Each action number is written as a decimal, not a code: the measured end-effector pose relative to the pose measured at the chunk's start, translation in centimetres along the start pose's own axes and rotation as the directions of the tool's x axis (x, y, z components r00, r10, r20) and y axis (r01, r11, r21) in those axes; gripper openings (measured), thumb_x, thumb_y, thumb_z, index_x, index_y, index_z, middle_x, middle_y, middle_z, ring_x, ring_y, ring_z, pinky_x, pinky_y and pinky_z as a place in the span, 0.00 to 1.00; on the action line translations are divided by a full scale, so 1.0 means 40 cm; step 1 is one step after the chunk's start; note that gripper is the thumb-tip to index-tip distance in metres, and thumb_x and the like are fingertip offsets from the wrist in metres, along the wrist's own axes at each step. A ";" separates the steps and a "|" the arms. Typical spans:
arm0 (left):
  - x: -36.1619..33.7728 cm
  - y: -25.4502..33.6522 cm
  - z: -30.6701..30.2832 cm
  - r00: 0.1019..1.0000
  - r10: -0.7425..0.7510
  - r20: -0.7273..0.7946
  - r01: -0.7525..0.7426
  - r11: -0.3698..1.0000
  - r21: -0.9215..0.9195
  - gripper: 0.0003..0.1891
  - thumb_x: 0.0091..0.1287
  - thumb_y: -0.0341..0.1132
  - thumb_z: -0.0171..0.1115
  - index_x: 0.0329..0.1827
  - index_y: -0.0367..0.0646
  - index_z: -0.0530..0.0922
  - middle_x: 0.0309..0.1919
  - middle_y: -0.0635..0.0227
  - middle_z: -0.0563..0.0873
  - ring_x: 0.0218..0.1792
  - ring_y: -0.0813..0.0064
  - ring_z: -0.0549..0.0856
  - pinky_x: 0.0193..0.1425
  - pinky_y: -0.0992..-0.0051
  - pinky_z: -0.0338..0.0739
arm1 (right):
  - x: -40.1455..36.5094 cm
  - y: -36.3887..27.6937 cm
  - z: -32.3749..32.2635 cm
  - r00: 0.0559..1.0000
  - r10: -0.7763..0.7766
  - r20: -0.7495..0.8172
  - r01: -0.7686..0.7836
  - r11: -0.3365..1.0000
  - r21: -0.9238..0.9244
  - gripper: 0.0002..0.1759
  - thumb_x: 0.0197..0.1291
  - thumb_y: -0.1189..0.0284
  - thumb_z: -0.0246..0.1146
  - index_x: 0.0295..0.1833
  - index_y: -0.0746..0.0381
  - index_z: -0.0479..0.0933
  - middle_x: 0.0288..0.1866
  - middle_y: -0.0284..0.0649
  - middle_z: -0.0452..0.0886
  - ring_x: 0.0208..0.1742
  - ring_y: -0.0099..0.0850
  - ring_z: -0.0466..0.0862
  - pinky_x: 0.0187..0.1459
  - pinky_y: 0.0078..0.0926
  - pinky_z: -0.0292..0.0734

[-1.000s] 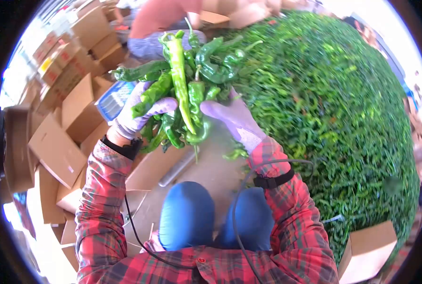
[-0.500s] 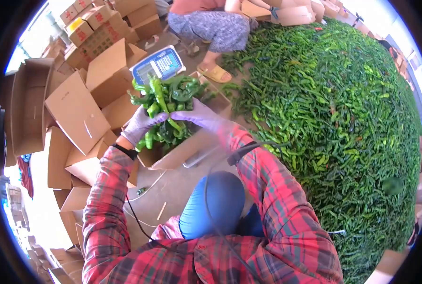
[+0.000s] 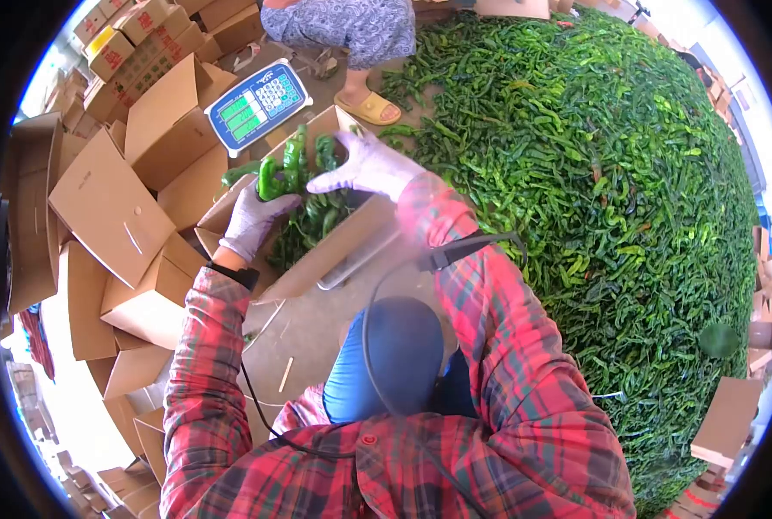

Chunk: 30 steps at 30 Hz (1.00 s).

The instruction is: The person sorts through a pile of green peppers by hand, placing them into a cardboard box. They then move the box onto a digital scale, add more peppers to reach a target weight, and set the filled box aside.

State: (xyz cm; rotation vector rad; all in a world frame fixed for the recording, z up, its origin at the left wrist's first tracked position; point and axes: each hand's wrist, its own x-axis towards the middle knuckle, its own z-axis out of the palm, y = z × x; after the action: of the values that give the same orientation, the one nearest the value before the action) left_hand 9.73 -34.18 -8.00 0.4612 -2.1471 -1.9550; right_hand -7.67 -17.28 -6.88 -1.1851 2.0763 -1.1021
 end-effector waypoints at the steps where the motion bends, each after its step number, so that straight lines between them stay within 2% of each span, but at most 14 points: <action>1: 0.005 -0.013 -0.009 0.997 -0.031 0.066 0.037 0.995 -0.088 0.21 0.58 0.28 0.74 0.55 0.38 0.80 0.43 0.72 0.85 0.42 0.80 0.82 0.50 0.76 0.78 | 0.007 0.014 0.004 0.997 -0.031 -0.073 0.034 0.999 0.038 0.35 0.53 0.64 0.76 0.63 0.67 0.74 0.55 0.40 0.82 0.56 0.28 0.80 0.60 0.29 0.74; 3: 0.003 -0.023 0.008 0.995 0.049 0.087 -0.051 0.998 0.020 0.24 0.56 0.32 0.76 0.55 0.37 0.80 0.42 0.71 0.86 0.43 0.80 0.82 0.52 0.74 0.77 | -0.004 -0.064 0.001 0.992 -0.094 -0.082 0.114 0.953 0.281 0.32 0.57 0.65 0.73 0.64 0.68 0.73 0.58 0.40 0.81 0.56 0.26 0.79 0.58 0.26 0.74; 6: -0.018 0.008 0.039 0.975 0.018 0.222 -0.077 0.962 0.262 0.29 0.54 0.40 0.79 0.56 0.36 0.79 0.42 0.63 0.87 0.44 0.75 0.83 0.54 0.72 0.76 | -0.011 -0.062 0.056 0.980 0.076 0.184 -0.148 0.898 0.415 0.29 0.59 0.62 0.72 0.62 0.65 0.76 0.47 0.38 0.82 0.50 0.25 0.80 0.52 0.26 0.76; 7: -0.026 0.009 0.042 0.975 -0.059 0.214 -0.022 0.933 0.359 0.29 0.56 0.45 0.77 0.54 0.35 0.79 0.42 0.60 0.87 0.44 0.70 0.84 0.54 0.69 0.76 | -0.011 -0.030 0.080 0.997 -0.066 -0.036 0.067 0.998 0.021 0.21 0.60 0.65 0.71 0.55 0.63 0.79 0.36 0.37 0.82 0.39 0.22 0.80 0.43 0.25 0.77; 11: -0.037 0.014 0.030 0.977 -0.191 0.092 0.062 0.670 0.740 0.32 0.59 0.60 0.69 0.47 0.35 0.79 0.41 0.52 0.86 0.46 0.54 0.84 0.53 0.61 0.76 | -0.033 0.003 0.057 0.885 0.089 -0.458 0.006 0.979 0.204 0.14 0.60 0.68 0.65 0.47 0.64 0.77 0.38 0.49 0.84 0.42 0.43 0.85 0.46 0.37 0.79; 13: -0.055 -0.013 0.006 0.996 -0.048 0.077 -0.049 0.437 0.898 0.38 0.57 0.66 0.66 0.49 0.34 0.77 0.47 0.45 0.84 0.52 0.46 0.82 0.57 0.55 0.75 | -0.066 -0.025 0.013 0.791 0.200 -0.579 0.016 0.938 0.346 0.17 0.60 0.66 0.66 0.50 0.64 0.76 0.40 0.49 0.84 0.42 0.41 0.85 0.44 0.37 0.79; 17: -0.053 0.012 0.000 0.966 -0.224 -0.132 0.207 0.353 0.913 0.37 0.67 0.64 0.56 0.51 0.31 0.77 0.50 0.39 0.81 0.55 0.43 0.81 0.59 0.54 0.75 | -0.104 -0.022 -0.032 0.629 0.196 -0.752 0.310 0.824 0.474 0.18 0.62 0.69 0.67 0.54 0.61 0.73 0.33 0.39 0.78 0.32 0.27 0.77 0.36 0.30 0.75; 19: 0.009 -0.118 -0.079 1.000 -0.016 0.023 -0.020 0.158 0.987 0.30 0.75 0.52 0.49 0.67 0.34 0.69 0.58 0.40 0.77 0.55 0.42 0.81 0.58 0.53 0.76 | -0.168 -0.066 -0.065 0.633 0.194 -0.750 0.473 0.669 0.572 0.20 0.61 0.68 0.71 0.55 0.59 0.72 0.36 0.31 0.76 0.32 0.23 0.77 0.33 0.26 0.74; 20: 0.099 -0.317 -0.151 0.908 0.411 0.080 -0.214 0.293 0.932 0.29 0.77 0.53 0.46 0.71 0.38 0.67 0.58 0.48 0.78 0.51 0.50 0.84 0.52 0.62 0.80 | -0.233 -0.125 -0.084 0.726 0.248 -0.642 0.459 0.520 0.720 0.16 0.63 0.72 0.69 0.53 0.58 0.72 0.34 0.30 0.75 0.30 0.18 0.75 0.27 0.20 0.73; 23: -0.014 0.102 0.185 0.964 0.177 0.197 -0.246 0.873 0.421 0.33 0.71 0.66 0.36 0.51 0.43 0.71 0.37 0.62 0.75 0.33 0.66 0.76 0.36 0.71 0.71 | -0.340 -0.182 -0.087 0.837 0.281 -0.469 0.191 0.653 0.733 0.22 0.62 0.67 0.71 0.57 0.59 0.71 0.40 0.36 0.78 0.32 0.21 0.77 0.29 0.19 0.74; 25: -0.082 0.244 0.373 0.937 0.068 0.344 -0.124 0.982 0.144 0.39 0.67 0.75 0.28 0.38 0.47 0.74 0.24 0.72 0.73 0.22 0.76 0.71 0.26 0.77 0.66 | -0.388 -0.134 -0.089 0.842 -0.003 -0.539 0.207 0.925 0.319 0.27 0.62 0.63 0.71 0.60 0.62 0.69 0.42 0.42 0.81 0.31 0.25 0.82 0.28 0.23 0.78; 26: -0.116 0.300 0.459 0.920 0.013 0.391 -0.032 0.999 0.044 0.44 0.65 0.80 0.25 0.32 0.49 0.75 0.17 0.77 0.72 0.16 0.81 0.68 0.21 0.80 0.63 | -0.466 -0.154 -0.127 0.876 0.094 -0.473 0.192 0.831 0.521 0.26 0.63 0.64 0.70 0.59 0.64 0.69 0.40 0.43 0.82 0.29 0.27 0.84 0.25 0.24 0.79; 28: -0.173 0.375 0.598 0.891 -0.128 0.436 0.201 0.971 -0.125 0.44 0.66 0.79 0.25 0.38 0.47 0.77 0.23 0.74 0.76 0.21 0.81 0.72 0.25 0.78 0.67 | -0.626 -0.181 -0.210 0.882 0.249 -0.400 0.110 0.716 0.689 0.24 0.63 0.64 0.69 0.58 0.65 0.69 0.36 0.44 0.84 0.25 0.30 0.86 0.21 0.25 0.80; 30: -0.230 0.408 0.723 0.772 -0.083 0.630 0.305 0.918 -0.254 0.48 0.66 0.78 0.30 0.62 0.42 0.73 0.35 0.69 0.81 0.30 0.77 0.77 0.34 0.75 0.73 | -0.815 -0.192 -0.276 0.674 0.336 -0.658 -0.043 0.907 0.419 0.20 0.61 0.62 0.70 0.50 0.65 0.75 0.34 0.39 0.85 0.28 0.24 0.84 0.30 0.27 0.80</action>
State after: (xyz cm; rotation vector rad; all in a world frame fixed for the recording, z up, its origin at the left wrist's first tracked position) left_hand 6.57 -2.74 5.73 -0.0324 -2.0449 -2.8505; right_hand 3.83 13.20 6.59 -0.3157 2.2846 -1.9743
